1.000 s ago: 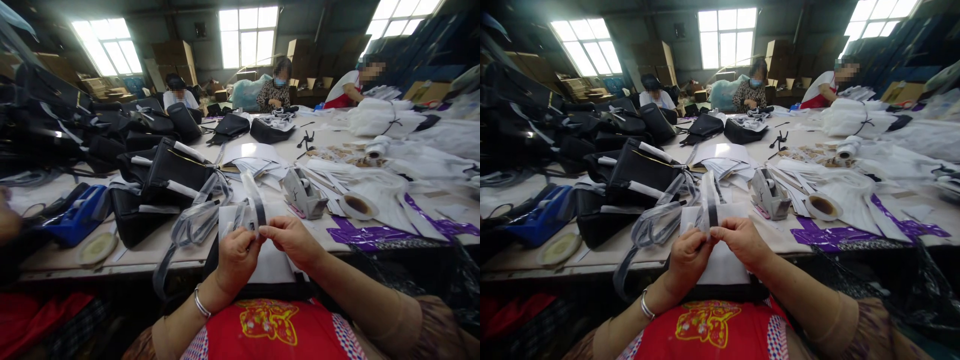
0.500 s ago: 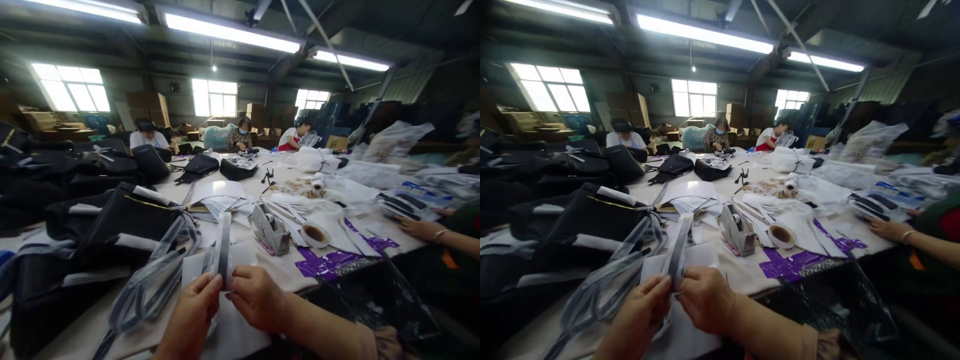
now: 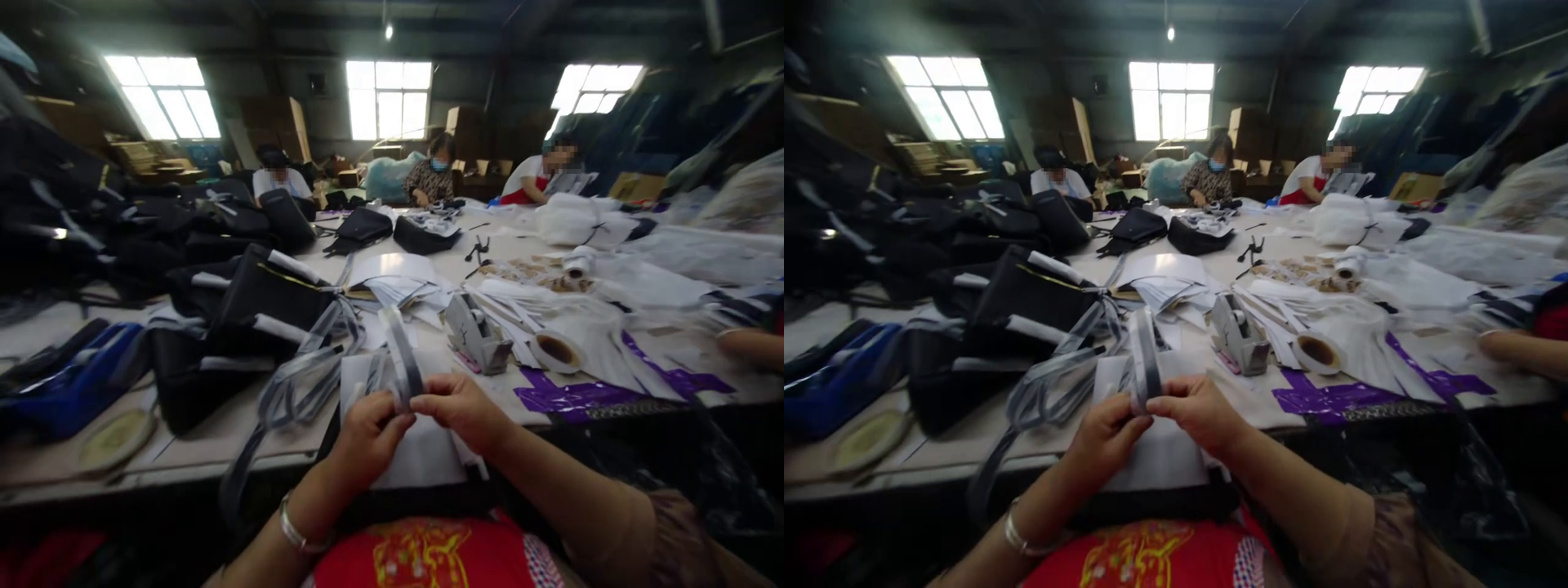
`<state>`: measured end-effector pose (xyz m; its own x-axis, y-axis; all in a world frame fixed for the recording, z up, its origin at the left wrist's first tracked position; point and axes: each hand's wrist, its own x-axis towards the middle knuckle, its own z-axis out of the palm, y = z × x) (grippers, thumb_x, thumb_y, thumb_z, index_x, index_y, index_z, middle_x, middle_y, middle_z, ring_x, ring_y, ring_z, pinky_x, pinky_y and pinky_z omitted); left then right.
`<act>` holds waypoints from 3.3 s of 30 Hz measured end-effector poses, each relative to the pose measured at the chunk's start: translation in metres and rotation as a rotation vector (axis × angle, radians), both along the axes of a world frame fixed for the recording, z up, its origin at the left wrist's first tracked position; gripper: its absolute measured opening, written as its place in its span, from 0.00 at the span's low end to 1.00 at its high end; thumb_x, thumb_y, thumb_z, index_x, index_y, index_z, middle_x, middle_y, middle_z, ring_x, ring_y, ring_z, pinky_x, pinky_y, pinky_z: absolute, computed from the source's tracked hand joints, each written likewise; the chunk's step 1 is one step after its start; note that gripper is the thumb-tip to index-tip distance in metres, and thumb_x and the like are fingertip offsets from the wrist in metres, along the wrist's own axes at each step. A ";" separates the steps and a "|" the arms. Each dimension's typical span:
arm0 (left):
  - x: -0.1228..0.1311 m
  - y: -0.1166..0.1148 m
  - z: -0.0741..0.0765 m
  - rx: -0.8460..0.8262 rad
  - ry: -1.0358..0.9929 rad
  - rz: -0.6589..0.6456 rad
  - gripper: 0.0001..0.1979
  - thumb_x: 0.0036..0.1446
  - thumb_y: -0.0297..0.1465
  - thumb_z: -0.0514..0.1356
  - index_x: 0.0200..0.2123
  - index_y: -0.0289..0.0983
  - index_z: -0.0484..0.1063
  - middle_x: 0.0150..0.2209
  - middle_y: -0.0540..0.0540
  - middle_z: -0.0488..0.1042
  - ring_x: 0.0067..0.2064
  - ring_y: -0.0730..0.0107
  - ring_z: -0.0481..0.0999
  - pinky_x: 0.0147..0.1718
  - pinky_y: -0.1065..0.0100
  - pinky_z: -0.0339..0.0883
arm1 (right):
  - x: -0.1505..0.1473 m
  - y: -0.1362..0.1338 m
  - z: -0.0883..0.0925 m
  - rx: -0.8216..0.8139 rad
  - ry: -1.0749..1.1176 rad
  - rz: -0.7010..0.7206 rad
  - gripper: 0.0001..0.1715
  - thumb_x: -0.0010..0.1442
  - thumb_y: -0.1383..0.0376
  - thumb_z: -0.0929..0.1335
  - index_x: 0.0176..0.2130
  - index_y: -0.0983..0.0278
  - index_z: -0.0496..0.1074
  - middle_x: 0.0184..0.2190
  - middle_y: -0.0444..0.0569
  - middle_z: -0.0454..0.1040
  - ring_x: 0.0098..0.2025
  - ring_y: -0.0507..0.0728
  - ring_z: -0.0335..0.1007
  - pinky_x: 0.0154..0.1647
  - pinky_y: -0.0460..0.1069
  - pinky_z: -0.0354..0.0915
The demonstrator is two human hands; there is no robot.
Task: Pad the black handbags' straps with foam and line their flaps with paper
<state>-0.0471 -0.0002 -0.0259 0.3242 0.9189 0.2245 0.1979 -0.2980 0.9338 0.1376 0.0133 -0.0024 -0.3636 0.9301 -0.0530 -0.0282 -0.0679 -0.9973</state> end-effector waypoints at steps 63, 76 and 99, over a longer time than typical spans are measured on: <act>0.017 -0.015 -0.019 0.291 0.080 0.243 0.08 0.63 0.26 0.57 0.39 0.38 0.78 0.34 0.44 0.74 0.36 0.66 0.73 0.38 0.68 0.65 | -0.001 0.018 -0.002 -0.203 -0.023 0.099 0.23 0.52 0.50 0.75 0.25 0.65 0.69 0.15 0.35 0.51 0.18 0.46 0.41 0.18 0.45 0.37; 0.017 0.009 0.006 -0.755 -0.575 0.105 0.22 0.52 0.48 0.66 0.25 0.36 0.65 0.20 0.57 0.54 0.20 0.82 0.52 0.19 0.77 0.44 | 0.004 0.006 -0.019 0.714 -0.596 -0.093 0.15 0.64 0.62 0.67 0.27 0.65 0.71 0.25 0.46 0.67 0.29 0.53 0.62 0.31 0.49 0.55; 0.032 0.011 0.001 -0.450 -0.047 0.209 0.10 0.56 0.38 0.61 0.33 0.37 0.75 0.32 0.48 0.70 0.33 0.70 0.68 0.27 0.72 0.63 | 0.002 0.036 -0.026 -0.485 0.279 -0.104 0.20 0.46 0.58 0.78 0.27 0.66 0.67 0.16 0.34 0.55 0.15 0.42 0.40 0.13 0.40 0.38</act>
<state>-0.0147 0.0110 -0.0245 0.1217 0.9724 -0.1990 0.1646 0.1780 0.9702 0.1391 0.0489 -0.0287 -0.3332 0.8547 -0.3981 -0.3173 -0.4993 -0.8062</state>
